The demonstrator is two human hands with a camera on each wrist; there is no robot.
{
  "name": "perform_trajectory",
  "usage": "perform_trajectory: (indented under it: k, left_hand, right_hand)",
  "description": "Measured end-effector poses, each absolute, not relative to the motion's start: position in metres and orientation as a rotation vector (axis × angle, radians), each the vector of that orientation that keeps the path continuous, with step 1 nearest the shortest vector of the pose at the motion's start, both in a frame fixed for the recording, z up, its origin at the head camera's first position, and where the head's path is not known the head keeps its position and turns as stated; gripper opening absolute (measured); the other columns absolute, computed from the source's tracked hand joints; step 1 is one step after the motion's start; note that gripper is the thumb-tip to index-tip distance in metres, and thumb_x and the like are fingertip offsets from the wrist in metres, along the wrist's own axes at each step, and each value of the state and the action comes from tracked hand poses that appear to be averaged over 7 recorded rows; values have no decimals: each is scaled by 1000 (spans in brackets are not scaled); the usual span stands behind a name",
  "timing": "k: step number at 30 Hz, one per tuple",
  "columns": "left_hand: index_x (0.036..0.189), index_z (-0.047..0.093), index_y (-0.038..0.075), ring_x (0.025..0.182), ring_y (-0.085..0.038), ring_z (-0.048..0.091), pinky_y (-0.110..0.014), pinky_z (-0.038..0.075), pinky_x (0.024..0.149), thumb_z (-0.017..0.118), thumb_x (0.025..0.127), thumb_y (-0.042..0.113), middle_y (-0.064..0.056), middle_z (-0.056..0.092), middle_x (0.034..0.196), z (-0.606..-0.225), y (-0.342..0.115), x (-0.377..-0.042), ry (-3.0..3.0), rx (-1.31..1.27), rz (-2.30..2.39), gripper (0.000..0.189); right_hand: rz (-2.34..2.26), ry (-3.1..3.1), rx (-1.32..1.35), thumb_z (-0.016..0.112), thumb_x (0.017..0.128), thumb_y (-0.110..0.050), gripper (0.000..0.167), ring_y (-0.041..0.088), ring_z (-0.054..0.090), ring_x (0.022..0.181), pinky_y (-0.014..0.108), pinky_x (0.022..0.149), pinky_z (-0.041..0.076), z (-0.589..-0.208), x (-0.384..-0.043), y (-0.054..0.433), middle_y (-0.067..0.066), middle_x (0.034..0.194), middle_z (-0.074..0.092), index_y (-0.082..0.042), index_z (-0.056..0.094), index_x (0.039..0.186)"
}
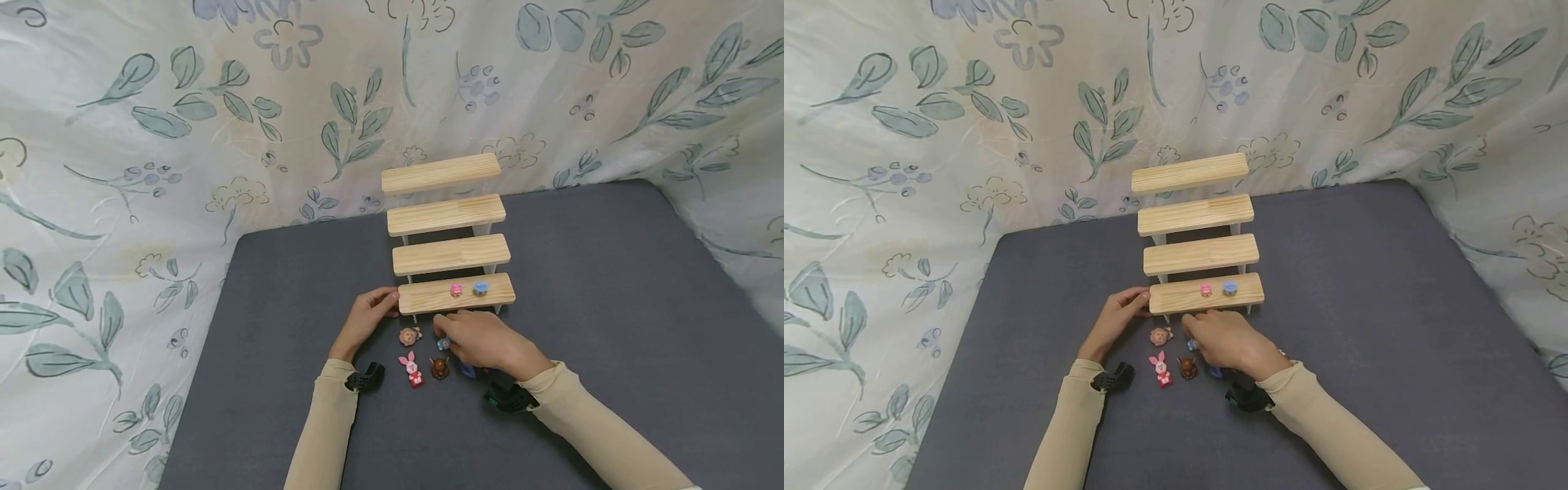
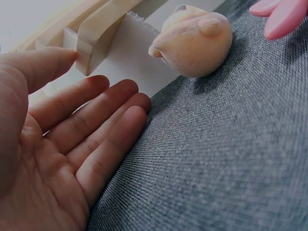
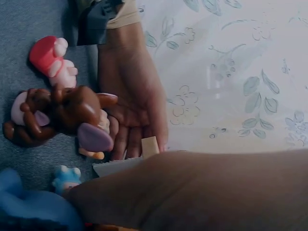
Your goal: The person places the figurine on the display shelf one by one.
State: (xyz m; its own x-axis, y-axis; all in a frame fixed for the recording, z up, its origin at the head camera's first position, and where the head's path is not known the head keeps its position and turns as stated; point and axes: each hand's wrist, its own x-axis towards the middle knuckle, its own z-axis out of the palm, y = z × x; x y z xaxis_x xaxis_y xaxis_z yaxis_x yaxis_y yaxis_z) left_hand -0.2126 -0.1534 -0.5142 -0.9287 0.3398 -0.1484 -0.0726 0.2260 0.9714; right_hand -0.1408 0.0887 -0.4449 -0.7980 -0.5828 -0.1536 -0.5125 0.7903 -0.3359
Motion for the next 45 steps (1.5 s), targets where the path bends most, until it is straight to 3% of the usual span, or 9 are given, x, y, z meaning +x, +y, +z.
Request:
perform_trajectory:
  k: [4,14,22,33,45]
  left_hand:
    - [127,68,0,92,-8,68,-28,62,85,60,104,29,-18,71,118,-516,-154,-213,2180,280,1762,38]
    - [127,68,0,92,-9,68,-30,62,85,61,103,29,-19,71,119,-516,-155,-213,2179,274,1761,38]
    - [127,67,0,93,-9,69,-29,62,85,60,104,25,-19,71,119,-517,-154,-213,2172,244,1761,35]
    - [128,67,-1,93,-8,68,-33,62,88,60,103,27,-22,70,121,-515,-154,-213,2164,235,1755,37]
    - [128,67,0,92,-8,68,-32,62,88,60,103,26,-21,70,121,-514,-155,-212,2170,237,1744,37]
  right_hand:
    - [-383,2736,-821,74,92,-13,22,16,65,83,35,67,55,-448,-142,86,2,96,72,-13,71,113]
    - [-454,2678,-799,75,91,-13,6,9,51,71,28,60,48,-447,-143,85,-1,85,65,-13,74,97]
    - [-511,2655,-739,71,96,-19,11,4,54,65,29,64,52,-440,-143,85,-3,87,71,-12,75,105]
    - [-600,2657,-836,72,95,-15,19,12,66,89,33,77,58,-436,-144,86,3,107,72,-12,72,114]
    - [-705,2675,-919,72,96,-16,17,11,57,90,31,78,55,-430,-143,89,0,105,65,-11,70,112]
